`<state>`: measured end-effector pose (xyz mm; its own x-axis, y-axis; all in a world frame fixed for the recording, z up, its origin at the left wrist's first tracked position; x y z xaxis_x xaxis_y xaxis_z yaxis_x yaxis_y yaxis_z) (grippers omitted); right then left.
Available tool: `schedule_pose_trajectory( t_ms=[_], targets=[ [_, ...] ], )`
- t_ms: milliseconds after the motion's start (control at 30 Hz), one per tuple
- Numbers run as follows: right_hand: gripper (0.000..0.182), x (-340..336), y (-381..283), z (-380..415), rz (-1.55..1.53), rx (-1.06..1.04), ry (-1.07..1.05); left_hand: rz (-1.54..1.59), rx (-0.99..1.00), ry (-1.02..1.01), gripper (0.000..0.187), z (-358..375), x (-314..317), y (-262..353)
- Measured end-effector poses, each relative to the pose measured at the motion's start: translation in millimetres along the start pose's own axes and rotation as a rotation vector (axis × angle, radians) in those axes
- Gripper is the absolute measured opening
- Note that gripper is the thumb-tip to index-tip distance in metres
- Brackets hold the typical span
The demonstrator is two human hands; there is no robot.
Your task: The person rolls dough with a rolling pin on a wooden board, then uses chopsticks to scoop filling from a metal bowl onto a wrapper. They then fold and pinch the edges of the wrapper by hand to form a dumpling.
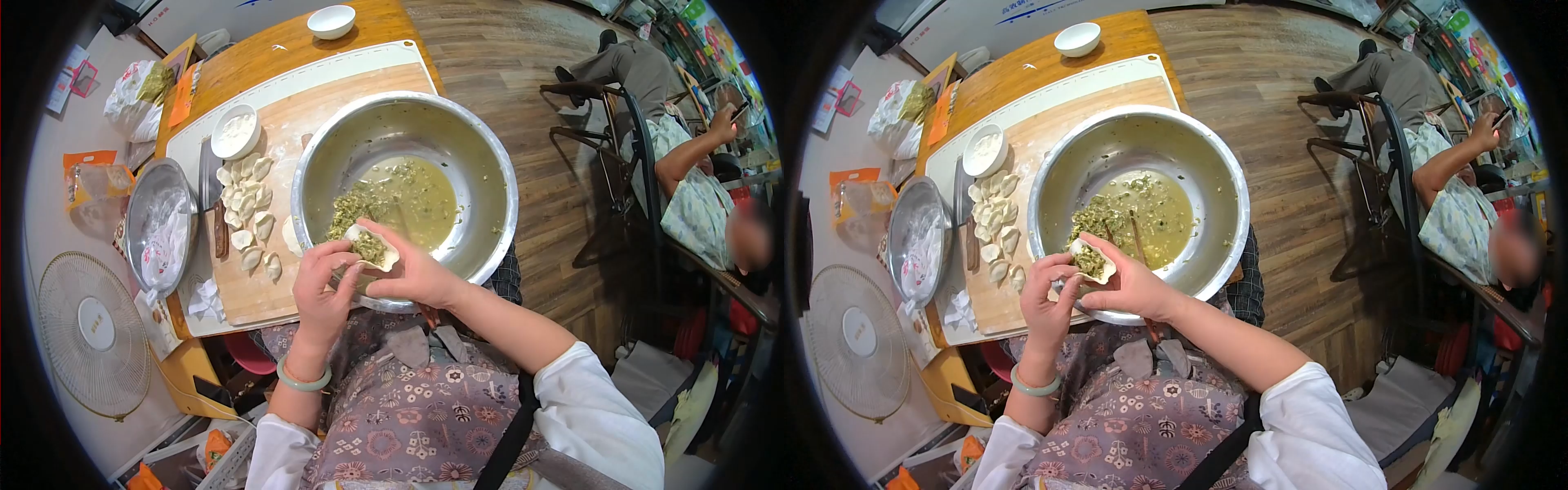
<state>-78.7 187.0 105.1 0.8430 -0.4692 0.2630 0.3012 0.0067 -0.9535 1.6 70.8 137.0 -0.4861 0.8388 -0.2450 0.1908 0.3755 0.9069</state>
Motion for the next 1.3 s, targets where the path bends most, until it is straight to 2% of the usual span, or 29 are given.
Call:
schedule_pose_trajectory(
  t_ms=[33,167,233,367,433,567,633,767,933,1033,1100,1167,1200,1267,1300],
  targets=[
    [0.074,1.5,-3.7,0.1,0.019,-0.075,0.014,0.089,-0.086,0.034,0.018,1.1,-1.8,-4.4],
    [0.071,-1.7,3.8,-3.9,0.131,-0.041,0.070,0.034,-0.031,-0.045,0.017,0.2,-2.7,0.0],
    [0.070,-5.6,0.6,-3.4,0.300,-0.125,0.136,0.203,-0.106,0.009,0.022,0.2,-6.7,-0.6],
    [0.070,-10.0,-1.0,-3.5,0.178,-0.108,0.122,0.144,-0.195,-0.028,0.028,-18.1,-17.8,6.5],
    [0.070,-10.4,-7.3,-2.7,0.260,-0.048,0.100,0.012,-0.223,-0.229,0.031,-25.8,-9.3,16.3],
    [0.069,-11.0,-10.4,-1.2,0.292,-0.060,0.100,-0.078,-0.129,-0.288,0.029,-27.0,1.2,16.7],
    [0.071,-13.8,-4.5,-1.9,0.208,-0.099,0.125,-0.050,-0.213,-0.261,0.026,-28.9,3.0,16.8],
    [0.070,-14.5,2.8,-2.4,0.106,-0.086,0.111,-0.029,-0.223,-0.228,0.023,-26.4,5.0,10.0],
    [0.071,-14.6,0.4,-1.7,-0.079,-0.055,0.106,0.250,-0.387,-0.069,0.019,-19.7,0.9,-6.0],
    [0.070,-18.6,0.8,-1.2,-0.048,-0.023,0.178,0.381,-0.453,-0.016,0.021,-22.0,-9.2,-11.8],
    [0.069,-20.8,0.6,-0.5,-0.077,-0.026,0.186,0.337,-0.431,-0.018,0.020,-24.8,-17.4,-17.0],
    [0.069,-23.3,0.3,-0.1,-0.105,-0.028,0.193,0.089,-0.405,-0.027,0.024,-27.9,-21.4,-19.6],
    [0.069,-24.2,1.2,-0.5,-0.103,-0.024,0.191,0.088,-0.404,-0.027,0.024,-27.7,-21.1,-21.5],
    [0.070,-25.0,2.1,-1.1,-0.100,-0.022,0.190,-0.333,-0.173,-0.187,0.029,-29.6,-15.6,-17.2],
    [0.070,-25.6,1.8,-1.1,-0.071,-0.040,0.194,-0.331,-0.170,-0.190,0.029,-29.5,-14.7,-15.2]
  ],
)
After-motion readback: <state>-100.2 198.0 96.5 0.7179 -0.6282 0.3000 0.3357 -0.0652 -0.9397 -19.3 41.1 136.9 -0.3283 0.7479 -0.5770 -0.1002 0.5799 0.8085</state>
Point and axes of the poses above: each hand's wrist, its own z-axis away from the middle knuckle, its own x-axis out of the palm, y = z × x, the point moved 4 cm from there along -z, towards the middle knuckle, and after that the axes turned 15 degrees about z, right-handed, at the moved point
